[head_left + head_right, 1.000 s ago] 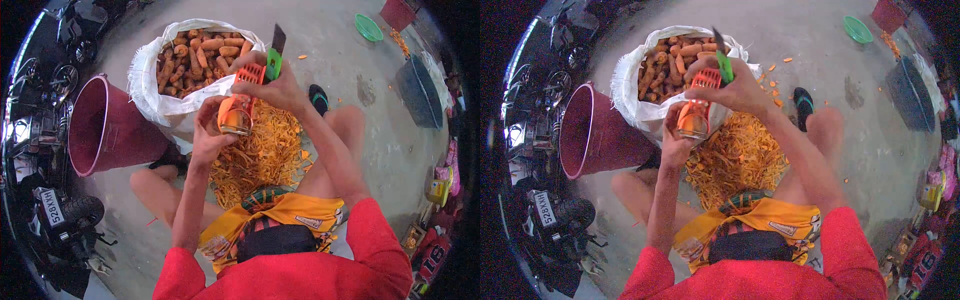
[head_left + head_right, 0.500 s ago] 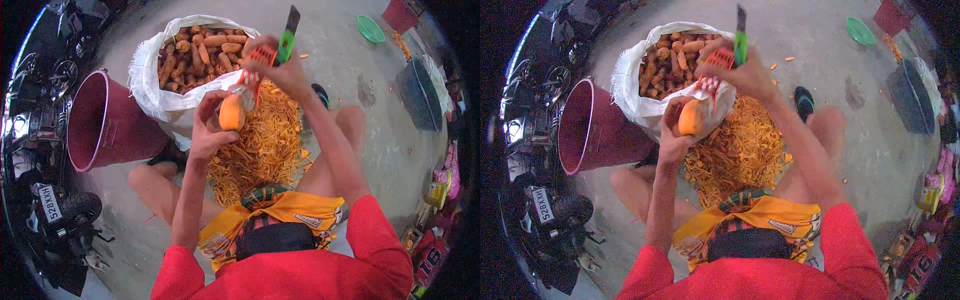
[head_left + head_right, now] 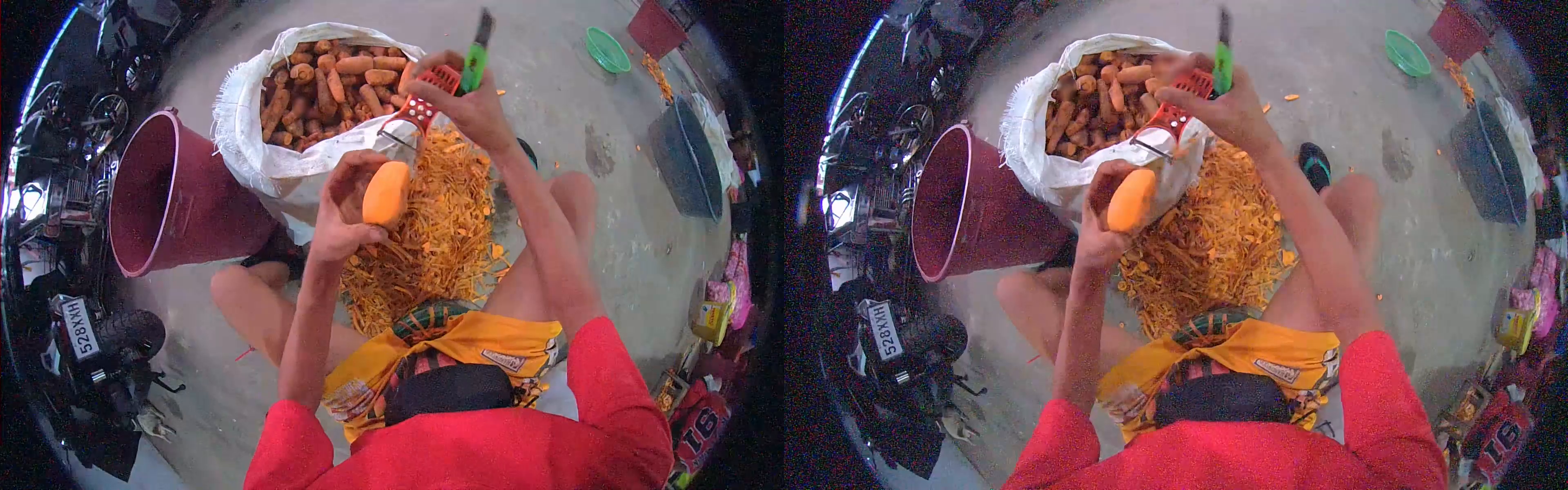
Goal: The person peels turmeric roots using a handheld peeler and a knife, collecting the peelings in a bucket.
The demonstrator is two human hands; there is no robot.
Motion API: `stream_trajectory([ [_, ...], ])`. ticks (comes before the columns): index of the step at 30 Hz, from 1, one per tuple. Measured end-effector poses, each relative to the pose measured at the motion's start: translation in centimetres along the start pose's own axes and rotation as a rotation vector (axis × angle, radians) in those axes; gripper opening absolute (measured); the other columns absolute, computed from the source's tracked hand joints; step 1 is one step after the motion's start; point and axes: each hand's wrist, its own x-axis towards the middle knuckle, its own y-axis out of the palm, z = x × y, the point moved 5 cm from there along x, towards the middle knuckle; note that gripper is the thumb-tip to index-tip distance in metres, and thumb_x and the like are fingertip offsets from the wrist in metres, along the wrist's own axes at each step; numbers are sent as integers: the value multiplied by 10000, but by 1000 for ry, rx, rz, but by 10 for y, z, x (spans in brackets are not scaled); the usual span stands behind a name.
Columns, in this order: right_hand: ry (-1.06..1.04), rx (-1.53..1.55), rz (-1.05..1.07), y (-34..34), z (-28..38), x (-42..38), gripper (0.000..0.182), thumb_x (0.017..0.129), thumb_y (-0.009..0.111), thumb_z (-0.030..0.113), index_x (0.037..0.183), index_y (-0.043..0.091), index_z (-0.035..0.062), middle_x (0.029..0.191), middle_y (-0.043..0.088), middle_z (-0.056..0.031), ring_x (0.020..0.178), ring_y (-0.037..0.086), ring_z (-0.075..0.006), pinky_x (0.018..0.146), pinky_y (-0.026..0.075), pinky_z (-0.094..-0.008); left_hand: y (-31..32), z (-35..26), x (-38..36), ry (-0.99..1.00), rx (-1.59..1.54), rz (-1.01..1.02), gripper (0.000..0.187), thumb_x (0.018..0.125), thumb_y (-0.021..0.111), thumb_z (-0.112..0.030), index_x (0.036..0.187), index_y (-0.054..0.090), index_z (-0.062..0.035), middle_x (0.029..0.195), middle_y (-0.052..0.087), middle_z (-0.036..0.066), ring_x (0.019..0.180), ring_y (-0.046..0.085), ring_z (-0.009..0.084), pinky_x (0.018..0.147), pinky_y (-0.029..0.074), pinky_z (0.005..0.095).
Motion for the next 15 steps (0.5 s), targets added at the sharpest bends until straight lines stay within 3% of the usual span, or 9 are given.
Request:
stream_trajectory([
  [2,-34,28,3,8,15,-6,258,823,843,143,999,680,47,975,696,-14,901,636,-83,797,533,-262,-4,9,2,-21,5,-102,824,623,931,-154,1327,531,-1,1320,590,83,1242,569,215,1097,429,379],
  [3,-196,-105,68,22,37,-13,254,825,836,139,998,674,49,956,688,-9,892,632,-85,787,531,-262,-8,13,1,-49,5,-211,833,630,929,-167,1346,535,-1,1351,582,89,1254,566,222,1104,426,384],
  [10,4,120,-86,3,17,0,242,829,820,102,1012,670,49,967,683,-1,892,631,-75,789,527,-257,-2,8,-1,-69,-187,-185,847,628,930,-187,1349,534,13,1369,564,101,1257,568,234,1099,441,368],
  [12,-44,72,-13,15,28,-11,236,839,813,104,1019,671,50,964,680,1,888,631,-78,789,530,-262,-1,7,0,-86,-213,-230,835,626,932,-198,1325,532,21,1337,570,89,1240,569,213,1085,448,360],
  [14,-281,-304,123,30,37,-21,232,851,803,111,1030,671,47,973,688,-6,895,638,-83,800,535,-261,-2,9,1,-118,15,-158,823,616,925,-204,1304,530,16,1295,577,68,1223,565,188,1072,447,349],
  [15,-173,-123,62,27,29,-15,265,838,821,129,1042,673,47,988,702,-10,919,649,-90,821,540,-265,4,2,0,-96,8,-176,820,606,929,-196,1290,526,10,1262,580,56,1201,569,173,1055,444,341],
])
